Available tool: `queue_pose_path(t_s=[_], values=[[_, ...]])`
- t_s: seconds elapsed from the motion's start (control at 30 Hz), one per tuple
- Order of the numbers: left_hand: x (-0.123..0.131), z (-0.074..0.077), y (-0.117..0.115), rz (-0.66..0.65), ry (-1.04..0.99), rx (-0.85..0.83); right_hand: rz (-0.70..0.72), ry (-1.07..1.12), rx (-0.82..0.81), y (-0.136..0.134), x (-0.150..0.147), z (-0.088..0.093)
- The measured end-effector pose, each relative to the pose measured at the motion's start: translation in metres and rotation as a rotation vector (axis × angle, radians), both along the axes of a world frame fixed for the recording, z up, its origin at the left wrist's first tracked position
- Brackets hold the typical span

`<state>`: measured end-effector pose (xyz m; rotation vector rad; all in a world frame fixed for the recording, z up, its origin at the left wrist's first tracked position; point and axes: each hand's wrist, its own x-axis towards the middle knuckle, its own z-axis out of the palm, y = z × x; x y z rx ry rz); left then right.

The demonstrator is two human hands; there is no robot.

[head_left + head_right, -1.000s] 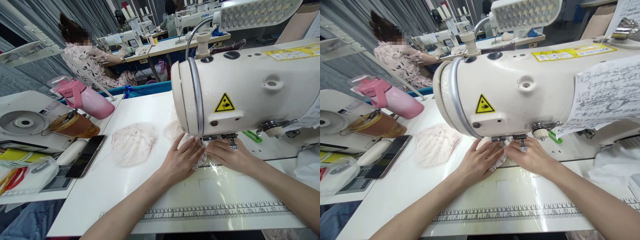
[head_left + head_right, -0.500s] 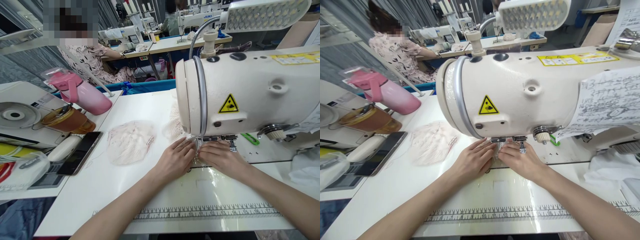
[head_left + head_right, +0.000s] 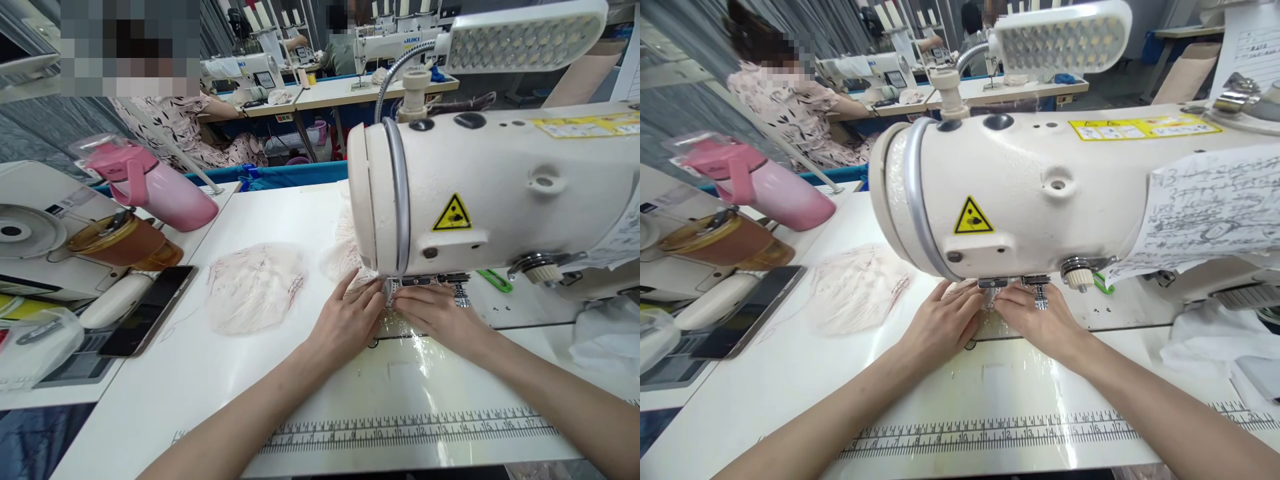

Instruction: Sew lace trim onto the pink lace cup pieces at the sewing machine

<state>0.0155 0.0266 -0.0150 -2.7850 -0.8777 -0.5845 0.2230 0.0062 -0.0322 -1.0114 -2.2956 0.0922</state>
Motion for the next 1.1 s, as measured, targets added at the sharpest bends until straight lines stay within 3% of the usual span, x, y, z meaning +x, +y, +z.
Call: queue_pose_path(t_s=[0.3, 0.43, 0.6, 0.93, 1.1], values=[[0.000, -0.003, -0.001, 0.002, 0.045, 0.025, -0.124, 0.176, -0.178, -0.002, 0.000, -0.001], [-0.001, -0.005, -0.001, -0.020, 0.049, 0.063, -0.220, 0.181, -0.092, -0.002, -0.001, -0.001], [-0.001, -0.005, -0.002, -0.031, 0.069, 0.083, -0.210, 0.075, 0.006, 0.003, 0.007, -0.006], [0.000, -0.005, 0.001, -0.015, 0.088, 0.064, -0.313, 0.070, 0.002, 0.002, 0.013, -0.027], [0.002, -0.005, 0.002, 0.006, 0.098, 0.078, -0.289, 0.020, -0.033, -0.001, 0.017, -0.042]])
